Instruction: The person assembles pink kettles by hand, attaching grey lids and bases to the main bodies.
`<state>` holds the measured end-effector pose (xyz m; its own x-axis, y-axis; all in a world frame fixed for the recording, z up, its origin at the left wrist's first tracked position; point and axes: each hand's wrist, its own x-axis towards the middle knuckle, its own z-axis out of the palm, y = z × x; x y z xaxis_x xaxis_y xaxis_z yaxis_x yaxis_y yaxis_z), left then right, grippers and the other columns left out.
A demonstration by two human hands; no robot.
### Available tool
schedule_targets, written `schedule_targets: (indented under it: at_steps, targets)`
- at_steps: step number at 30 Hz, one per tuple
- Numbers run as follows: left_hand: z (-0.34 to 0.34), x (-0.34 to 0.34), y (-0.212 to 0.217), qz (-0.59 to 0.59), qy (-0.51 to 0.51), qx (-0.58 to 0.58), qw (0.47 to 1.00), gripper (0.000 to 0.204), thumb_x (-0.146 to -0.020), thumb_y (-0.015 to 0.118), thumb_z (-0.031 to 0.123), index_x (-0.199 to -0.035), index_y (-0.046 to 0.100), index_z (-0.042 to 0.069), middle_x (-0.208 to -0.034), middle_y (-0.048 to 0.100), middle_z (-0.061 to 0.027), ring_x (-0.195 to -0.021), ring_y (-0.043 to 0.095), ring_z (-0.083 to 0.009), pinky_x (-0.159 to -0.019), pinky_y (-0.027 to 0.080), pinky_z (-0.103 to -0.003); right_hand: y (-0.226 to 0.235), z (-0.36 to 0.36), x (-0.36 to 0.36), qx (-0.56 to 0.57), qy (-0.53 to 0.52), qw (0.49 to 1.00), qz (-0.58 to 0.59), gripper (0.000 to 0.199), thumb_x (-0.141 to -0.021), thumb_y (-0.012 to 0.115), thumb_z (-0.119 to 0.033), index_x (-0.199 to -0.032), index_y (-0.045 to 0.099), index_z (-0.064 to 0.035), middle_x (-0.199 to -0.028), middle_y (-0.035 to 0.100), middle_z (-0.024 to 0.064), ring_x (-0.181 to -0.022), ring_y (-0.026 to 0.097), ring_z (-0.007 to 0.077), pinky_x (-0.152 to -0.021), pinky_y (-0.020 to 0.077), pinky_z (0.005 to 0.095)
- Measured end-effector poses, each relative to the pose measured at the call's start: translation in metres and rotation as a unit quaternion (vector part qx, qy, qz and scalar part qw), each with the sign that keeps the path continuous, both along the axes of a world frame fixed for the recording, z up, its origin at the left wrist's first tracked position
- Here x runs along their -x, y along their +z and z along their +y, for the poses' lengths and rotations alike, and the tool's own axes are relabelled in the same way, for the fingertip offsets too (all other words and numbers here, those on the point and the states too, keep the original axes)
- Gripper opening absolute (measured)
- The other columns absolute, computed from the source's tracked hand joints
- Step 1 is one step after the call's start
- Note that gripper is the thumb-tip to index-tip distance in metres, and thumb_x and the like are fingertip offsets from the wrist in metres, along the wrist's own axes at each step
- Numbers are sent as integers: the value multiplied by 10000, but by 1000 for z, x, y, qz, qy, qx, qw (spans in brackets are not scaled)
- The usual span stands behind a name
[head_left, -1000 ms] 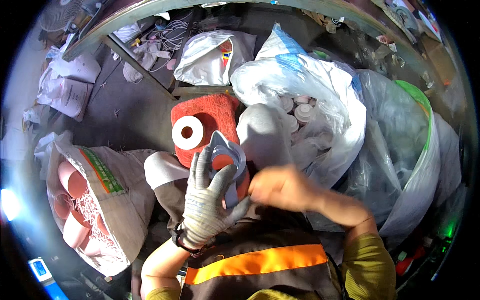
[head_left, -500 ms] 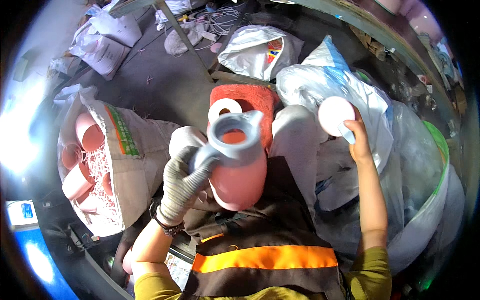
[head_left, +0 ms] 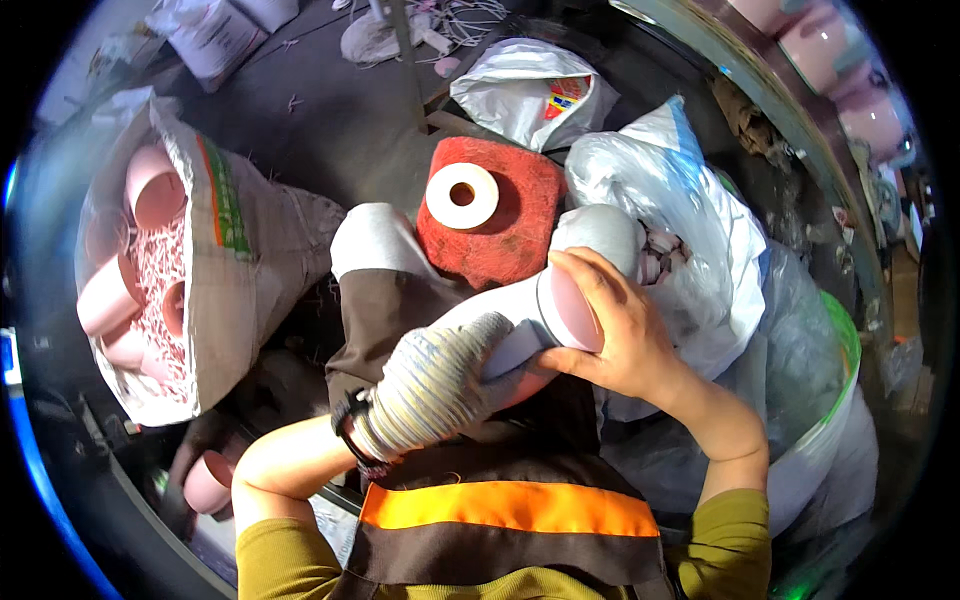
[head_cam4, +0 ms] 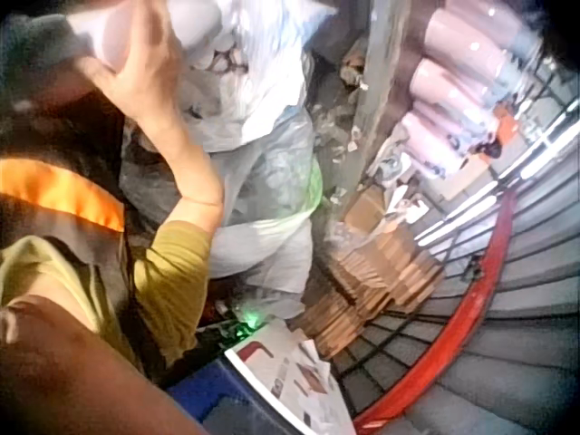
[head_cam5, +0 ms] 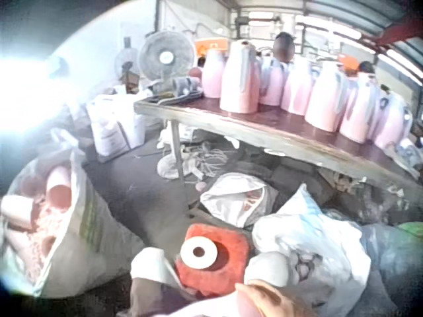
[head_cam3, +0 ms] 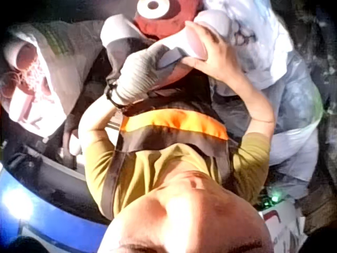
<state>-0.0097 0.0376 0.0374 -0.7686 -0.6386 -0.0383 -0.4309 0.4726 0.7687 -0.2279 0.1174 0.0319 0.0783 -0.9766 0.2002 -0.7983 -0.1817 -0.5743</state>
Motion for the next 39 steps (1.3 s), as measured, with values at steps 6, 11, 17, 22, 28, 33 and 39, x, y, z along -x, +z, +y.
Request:
schedule_targets:
  at_steps: [6, 11, 17, 22, 28, 33, 39]
  targets:
    - [-70, -18, -48, 129, -127, -274, 945, 395, -788, 783, 185, -1097, 606, 14, -1037, 639, -40, -974, 588, -110, -867, 483, -278, -11, -5, -8, 115, 178, 977, -19, 647, -755, 688, -601, -1255, 590, -203, -1267, 556, 170, -1106, 587, 364, -925, 483, 471]
    - [-75, 3, -95, 201, -157, -399, 881, 402, -783, 802, 247, -1071, 623, 32, -1013, 654, -26, -945, 605, -94, -852, 502, -275, 3, -11, -21, 144, 366, 919, -29, 507, -790, 662, -579, -1214, 625, -304, -1251, 598, 122, -1106, 608, 314, -933, 486, 445]
    - [-63, -7, -82, 62, 69, -288, 953, 236, -800, 692, 185, -965, 667, 18, -879, 695, -147, -793, 688, -237, -724, 527, -337, -16, -7, -7, 72, 190, 979, 22, 658, -782, 650, -605, -1276, 562, -180, -1312, 546, 167, -1189, 551, 330, -976, 441, 447]
    - [38, -2, -34, 107, 14, 6, 994, 417, -794, 711, 291, -1103, 642, 20, -856, 671, -175, -806, 668, -356, -789, 529, -399, -49, -20, 0, -210, -129, 955, -163, 665, -933, 548, -432, -1417, 383, -5, -1401, 466, 221, -1280, 470, 359, -1059, 363, 414]
    - [-50, -18, -53, 162, -83, -251, 951, 373, -828, 728, 206, -1143, 620, 37, -874, 659, -57, -746, 635, -137, -678, 508, -269, -6, -9, -4, -130, 94, 984, -82, 777, -854, 546, -659, -1422, 456, -137, -1468, 377, 216, -1381, 336, 370, -1125, 261, 475]
    - [-64, -28, -45, 124, -100, -491, 856, 345, -857, 734, 233, -1119, 616, 41, -743, 592, 44, -609, 531, -21, -517, 427, -178, -1, -16, -7, 2, 248, 968, 43, 693, -847, 513, -683, -1311, 584, -173, -1363, 515, 153, -1231, 505, 346, -1073, 315, 533]
    - [23, 9, -37, 22, -87, -381, 920, 264, -922, 654, 275, -1013, 600, 33, -627, 567, -4, -525, 531, -96, -489, 425, -258, -28, -46, -29, -24, -2, 990, -138, 358, -955, 533, -259, -1189, 630, -6, -1061, 677, 170, -1018, 640, 291, -903, 469, 349]
